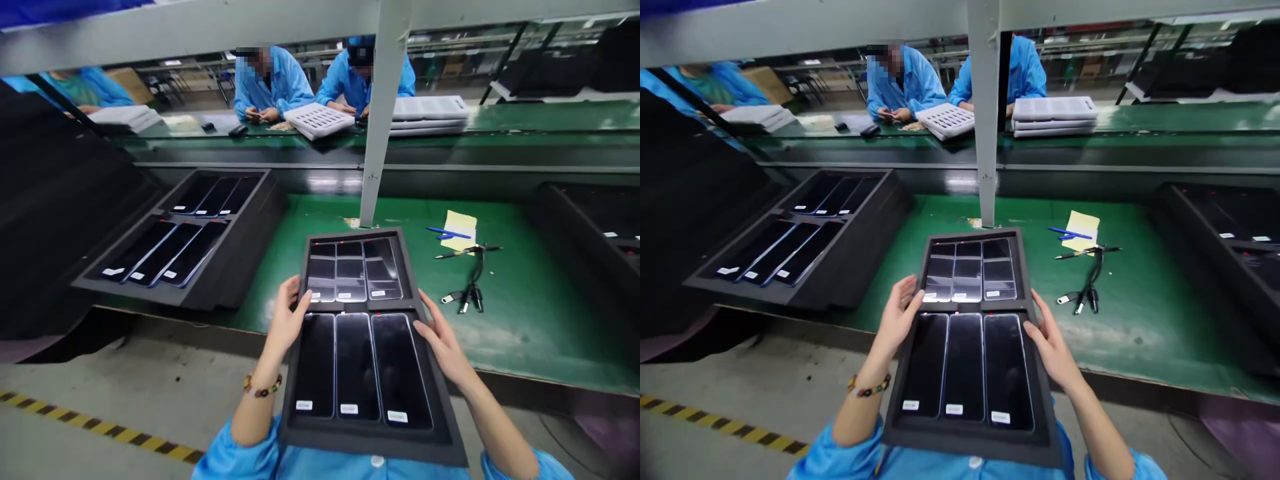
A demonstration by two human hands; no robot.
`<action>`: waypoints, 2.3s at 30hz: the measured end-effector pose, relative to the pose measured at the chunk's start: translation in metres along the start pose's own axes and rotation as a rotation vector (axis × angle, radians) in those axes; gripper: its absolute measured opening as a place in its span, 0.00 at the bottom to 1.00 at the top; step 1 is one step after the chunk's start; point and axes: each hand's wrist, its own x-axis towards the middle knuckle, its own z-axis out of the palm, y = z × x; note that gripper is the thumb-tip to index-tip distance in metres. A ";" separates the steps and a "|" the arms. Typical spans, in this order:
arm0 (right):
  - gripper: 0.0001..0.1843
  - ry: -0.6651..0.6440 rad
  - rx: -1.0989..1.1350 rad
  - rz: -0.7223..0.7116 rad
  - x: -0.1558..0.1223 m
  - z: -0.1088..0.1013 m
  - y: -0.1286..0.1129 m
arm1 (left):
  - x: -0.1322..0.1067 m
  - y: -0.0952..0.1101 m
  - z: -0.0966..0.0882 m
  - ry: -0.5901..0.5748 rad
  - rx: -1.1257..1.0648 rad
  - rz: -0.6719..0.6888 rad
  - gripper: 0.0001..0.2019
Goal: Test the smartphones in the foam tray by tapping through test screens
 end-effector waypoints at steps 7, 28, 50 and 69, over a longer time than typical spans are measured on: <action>0.38 0.312 -0.711 -0.403 0.038 -0.039 -0.024 | 0.035 0.020 0.045 -0.136 0.380 0.323 0.27; 0.91 -0.666 -1.433 -0.124 0.141 0.026 -0.087 | 0.110 0.097 0.087 -1.152 1.137 0.529 0.79; 0.85 -0.501 -1.288 -0.378 0.134 -0.058 -0.062 | 0.145 0.058 0.016 -0.946 0.972 0.655 0.73; 0.88 -0.522 -1.288 -0.303 0.132 -0.052 -0.055 | 0.146 0.059 0.019 -1.004 0.981 0.534 0.78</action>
